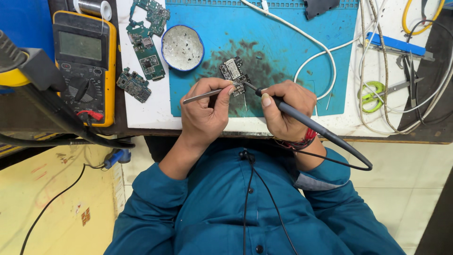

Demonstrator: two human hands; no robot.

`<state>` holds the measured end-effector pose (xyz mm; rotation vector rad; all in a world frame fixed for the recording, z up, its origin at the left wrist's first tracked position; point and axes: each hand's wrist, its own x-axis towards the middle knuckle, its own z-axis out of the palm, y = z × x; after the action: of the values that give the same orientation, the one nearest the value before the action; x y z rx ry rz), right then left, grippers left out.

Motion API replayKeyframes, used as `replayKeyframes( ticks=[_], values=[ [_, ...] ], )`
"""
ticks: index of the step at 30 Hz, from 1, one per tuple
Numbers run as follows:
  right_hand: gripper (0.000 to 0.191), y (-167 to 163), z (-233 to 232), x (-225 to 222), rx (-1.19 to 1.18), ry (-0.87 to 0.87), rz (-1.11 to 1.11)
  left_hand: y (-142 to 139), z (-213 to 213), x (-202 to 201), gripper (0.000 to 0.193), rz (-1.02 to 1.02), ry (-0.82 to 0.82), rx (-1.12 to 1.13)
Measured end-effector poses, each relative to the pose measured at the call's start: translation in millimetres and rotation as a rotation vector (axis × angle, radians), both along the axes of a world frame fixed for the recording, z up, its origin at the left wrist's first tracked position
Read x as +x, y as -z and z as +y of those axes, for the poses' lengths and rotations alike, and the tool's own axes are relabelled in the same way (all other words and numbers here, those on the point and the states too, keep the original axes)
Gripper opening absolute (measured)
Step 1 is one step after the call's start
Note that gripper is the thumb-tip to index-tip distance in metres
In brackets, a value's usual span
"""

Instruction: The person solders components on a small circuit board at a workbench, holding the board with tweezers in one hand and a soldering iron in the other. They periodically dip the iron or a tool into a small bowl and continue soldering different points on the board.

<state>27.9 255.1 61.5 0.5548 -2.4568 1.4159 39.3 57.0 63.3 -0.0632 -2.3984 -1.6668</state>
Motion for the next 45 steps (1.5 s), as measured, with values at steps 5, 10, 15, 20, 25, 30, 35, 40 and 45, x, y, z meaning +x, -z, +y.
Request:
replayKeyframes(
  ticks=[5, 10, 15, 20, 25, 30, 35, 40, 45],
  values=[
    [0.009, 0.8, 0.8, 1.2, -0.001, 0.006, -0.002, -0.4, 0.2, 0.3, 0.008, -0.001, 0.003, -0.009],
    [0.009, 1.1, 0.0, 0.5, -0.002, 0.009, 0.002, -0.5, -0.1, 0.3, 0.008, -0.028, 0.004, 0.014],
    [0.008, 1.6, 0.1, 0.3, -0.007, 0.002, 0.001, -0.2, 0.0, 0.6, 0.008, -0.005, 0.003, 0.002],
    [0.009, 1.8, 0.4, -0.2, -0.009, -0.003, 0.003, -0.1, 0.4, 0.5, 0.008, -0.001, 0.006, 0.005],
    [0.01, 1.3, 0.8, -0.2, -0.01, -0.009, 0.003, 0.5, 0.1, 0.2, 0.008, 0.001, 0.009, 0.001],
    [0.01, 1.9, -0.2, -0.7, -0.003, -0.002, 0.003, 0.8, 0.0, 0.1, 0.008, 0.014, 0.006, -0.001],
    [0.01, 0.8, 0.9, 0.0, 0.003, 0.0, -0.004, 0.4, 0.8, 0.7, 0.009, 0.008, -0.004, -0.011],
    [0.008, 0.9, -0.1, -0.6, 0.007, 0.014, -0.003, 0.1, 0.3, -0.2, 0.008, 0.022, 0.001, -0.02],
    [0.008, 1.0, -0.4, -1.0, -0.004, 0.006, 0.011, 0.1, 0.2, 0.2, 0.008, 0.013, -0.001, -0.017]
  ],
)
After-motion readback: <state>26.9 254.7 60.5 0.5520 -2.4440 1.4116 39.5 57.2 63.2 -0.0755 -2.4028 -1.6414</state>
